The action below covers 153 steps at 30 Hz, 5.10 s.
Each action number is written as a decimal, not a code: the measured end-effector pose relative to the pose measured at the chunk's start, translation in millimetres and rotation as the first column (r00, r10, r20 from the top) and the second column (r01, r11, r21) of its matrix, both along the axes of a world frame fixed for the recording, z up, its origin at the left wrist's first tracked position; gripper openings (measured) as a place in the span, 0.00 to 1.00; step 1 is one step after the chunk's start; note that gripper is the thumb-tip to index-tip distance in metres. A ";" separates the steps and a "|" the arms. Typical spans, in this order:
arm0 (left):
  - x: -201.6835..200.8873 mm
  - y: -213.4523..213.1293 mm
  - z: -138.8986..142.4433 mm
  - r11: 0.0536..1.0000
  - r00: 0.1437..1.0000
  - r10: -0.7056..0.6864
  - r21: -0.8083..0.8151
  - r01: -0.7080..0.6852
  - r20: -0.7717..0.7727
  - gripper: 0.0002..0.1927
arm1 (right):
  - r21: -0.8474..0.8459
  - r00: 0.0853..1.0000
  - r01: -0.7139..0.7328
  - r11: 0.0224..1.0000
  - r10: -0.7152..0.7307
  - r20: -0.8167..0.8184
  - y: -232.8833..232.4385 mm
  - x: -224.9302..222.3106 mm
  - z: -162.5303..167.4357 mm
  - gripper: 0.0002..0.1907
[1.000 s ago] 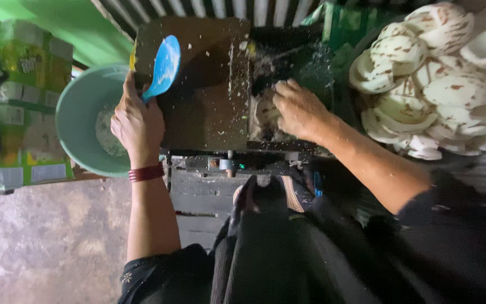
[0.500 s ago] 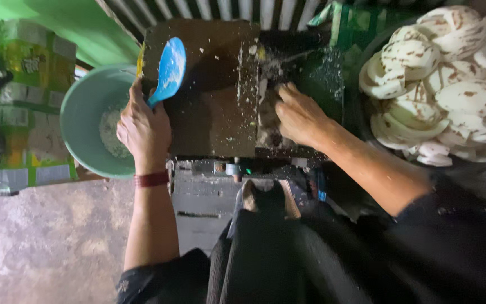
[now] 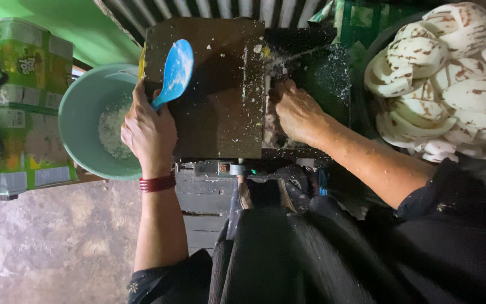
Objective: The person presses coconut halves against a rotating grating drum, moving them back and forth to shred the flesh, and the grated coconut collects in a basin below. They take new coconut halves one at a time from a large bowl beside the machine and continue grating.
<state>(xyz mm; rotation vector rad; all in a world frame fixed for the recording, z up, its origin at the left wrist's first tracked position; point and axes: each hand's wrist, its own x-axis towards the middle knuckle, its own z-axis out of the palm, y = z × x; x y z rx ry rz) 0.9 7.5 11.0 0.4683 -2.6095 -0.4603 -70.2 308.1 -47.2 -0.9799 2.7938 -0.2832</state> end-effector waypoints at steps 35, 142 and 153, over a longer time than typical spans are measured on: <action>-4.9 4.1 2.9 1.000 0.998 0.022 0.007 -0.022 0.067 0.18 | 0.140 0.962 -0.273 0.952 0.273 0.016 22.2 -38.9 -4.1 0.05; -14.9 -1.7 -0.4 1.000 1.000 -0.015 0.022 0.015 -0.010 0.13 | -0.140 0.998 0.013 0.990 -0.022 -0.064 24.3 -20.3 33.8 0.16; -15.1 -4.8 -5.3 1.000 1.000 -0.023 -0.008 0.023 0.001 0.15 | -0.043 1.000 0.002 0.999 -0.003 -0.017 22.7 -26.5 12.2 0.10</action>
